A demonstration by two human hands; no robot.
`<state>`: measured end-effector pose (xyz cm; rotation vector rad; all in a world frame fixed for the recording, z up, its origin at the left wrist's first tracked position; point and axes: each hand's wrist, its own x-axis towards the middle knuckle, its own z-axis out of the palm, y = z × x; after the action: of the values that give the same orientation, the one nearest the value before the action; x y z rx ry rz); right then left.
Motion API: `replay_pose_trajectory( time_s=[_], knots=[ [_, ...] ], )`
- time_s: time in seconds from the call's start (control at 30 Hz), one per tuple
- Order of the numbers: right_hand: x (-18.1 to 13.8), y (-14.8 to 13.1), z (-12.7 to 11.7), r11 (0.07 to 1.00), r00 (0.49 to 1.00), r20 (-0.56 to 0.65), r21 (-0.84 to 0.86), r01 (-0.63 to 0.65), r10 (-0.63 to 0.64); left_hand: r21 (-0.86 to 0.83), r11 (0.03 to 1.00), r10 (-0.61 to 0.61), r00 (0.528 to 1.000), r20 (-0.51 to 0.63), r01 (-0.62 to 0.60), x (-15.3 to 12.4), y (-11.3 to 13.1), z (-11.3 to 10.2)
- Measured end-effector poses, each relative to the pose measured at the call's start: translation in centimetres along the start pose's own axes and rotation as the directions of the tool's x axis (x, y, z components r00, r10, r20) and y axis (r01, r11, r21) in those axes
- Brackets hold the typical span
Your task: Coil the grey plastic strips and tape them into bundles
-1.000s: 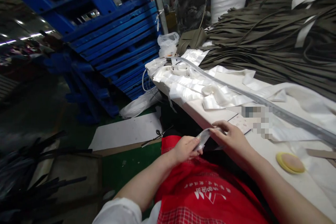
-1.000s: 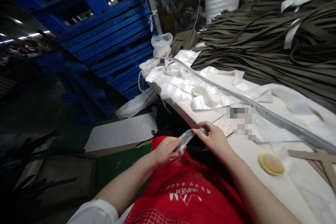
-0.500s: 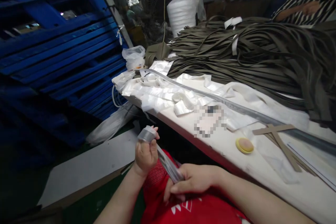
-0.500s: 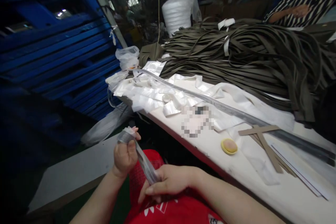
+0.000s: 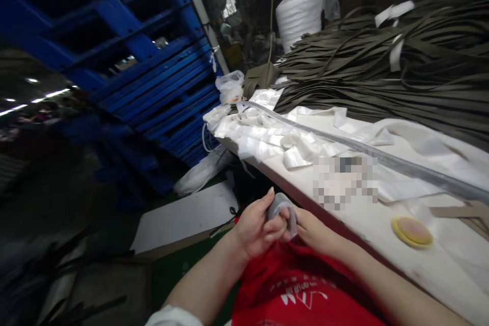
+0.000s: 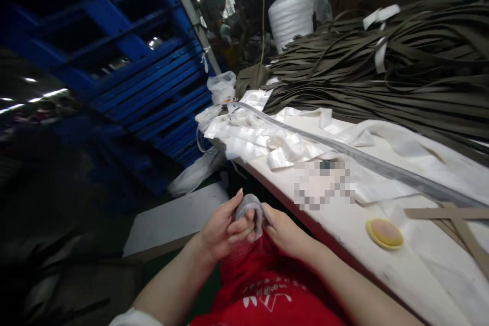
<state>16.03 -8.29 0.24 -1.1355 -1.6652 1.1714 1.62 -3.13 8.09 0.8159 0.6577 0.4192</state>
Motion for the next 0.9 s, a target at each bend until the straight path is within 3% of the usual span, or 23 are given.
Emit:
replay_pose_trajectory(
  time_s=[0.03, 0.07, 0.1, 0.13, 0.17, 0.2, 0.27, 0.3, 0.33, 0.37, 0.4, 0.47, 0.53, 0.6, 0.73, 0.8, 0.9],
  knots=[
    [-0.1, 0.2, 0.4, 0.999, 0.998, 0.059, 0.044, -0.012, 0.009, 0.045, 0.986, 0.166, 0.982, -0.088, -0.163, 0.1, 0.5, -0.1],
    [-0.3, 0.2, 0.6, 0.996, 0.991, 0.133, 0.085, -0.023, 0.011, 0.174, 0.924, 0.370, 0.912, -0.178, -0.341, 0.2, 0.9, -0.5],
    [-0.7, -0.1, 0.6, 0.991, 0.977, 0.213, 0.126, -0.046, 0.018, 0.375, 0.798, 0.571, 0.791, -0.219, -0.472, 0.3, 1.2, -1.1],
    [-1.1, -0.4, 0.4, 0.983, 0.960, 0.280, 0.164, -0.081, 0.033, 0.598, 0.613, 0.729, 0.662, -0.175, -0.516, 0.4, 1.4, -1.9],
    [-1.5, -0.8, -0.2, 0.972, 0.947, 0.316, 0.200, -0.127, 0.059, 0.784, 0.397, 0.813, 0.580, -0.059, -0.477, 0.5, 1.4, -2.8],
    [-1.8, -1.1, -0.9, 0.956, 0.945, 0.312, 0.235, -0.176, 0.097, 0.899, 0.189, 0.818, 0.570, 0.079, -0.396, 0.6, 1.3, -3.7],
    [-1.9, -1.4, -2.8, 0.928, 0.958, 0.214, 0.278, -0.247, 0.191, 0.956, -0.101, 0.672, 0.690, 0.269, -0.274, 0.5, 0.6, -5.0],
    [-1.7, -1.3, -3.8, 0.929, 0.962, 0.143, 0.262, -0.263, 0.232, 0.956, -0.159, 0.590, 0.753, 0.292, -0.246, 0.4, 0.2, -5.4],
    [-1.3, -1.1, -4.7, 0.940, 0.963, 0.065, 0.209, -0.269, 0.261, 0.962, -0.156, 0.531, 0.802, 0.274, -0.225, 0.3, -0.2, -5.5],
    [-0.9, -0.7, -5.4, 0.956, 0.962, -0.031, 0.119, -0.267, 0.272, 0.975, -0.094, 0.494, 0.841, 0.221, -0.201, 0.3, -0.5, -5.4],
    [-0.5, -0.3, -5.9, 0.967, 0.958, -0.140, -0.001, -0.254, 0.251, 0.985, 0.027, 0.455, 0.879, 0.141, -0.172, 0.2, -0.8, -5.2],
    [0.0, 0.3, -6.1, 0.954, 0.946, -0.305, -0.235, -0.184, 0.108, 0.909, 0.406, 0.324, 0.945, -0.052, -0.089, 0.1, -1.0, -4.8],
    [0.1, 0.5, -5.2, 0.932, 0.957, -0.287, -0.358, -0.060, -0.049, 0.654, 0.756, 0.122, 0.978, -0.168, 0.017, 0.1, -0.8, -4.4],
    [0.1, 0.6, -3.7, 0.927, 0.981, -0.155, -0.370, 0.055, -0.120, 0.367, 0.925, -0.035, 0.984, -0.177, 0.099, 0.0, -0.5, -4.3],
    [0.4, 1.1, -0.9, 0.962, 0.996, -0.037, -0.264, 0.065, -0.078, -0.002, 0.985, -0.175, 0.985, -0.016, 0.175, -0.4, 0.8, -3.7],
    [0.8, 1.7, -0.2, 0.988, 0.999, 0.041, -0.152, 0.021, -0.015, -0.125, 0.986, -0.106, 0.994, 0.033, 0.110, -0.7, 1.7, -3.1],
    [1.1, 2.5, 0.2, 0.997, 0.985, 0.159, 0.001, -0.071, 0.070, -0.219, 0.971, 0.090, 0.996, -0.018, -0.092, -1.1, 3.3, -2.2]
  ],
)
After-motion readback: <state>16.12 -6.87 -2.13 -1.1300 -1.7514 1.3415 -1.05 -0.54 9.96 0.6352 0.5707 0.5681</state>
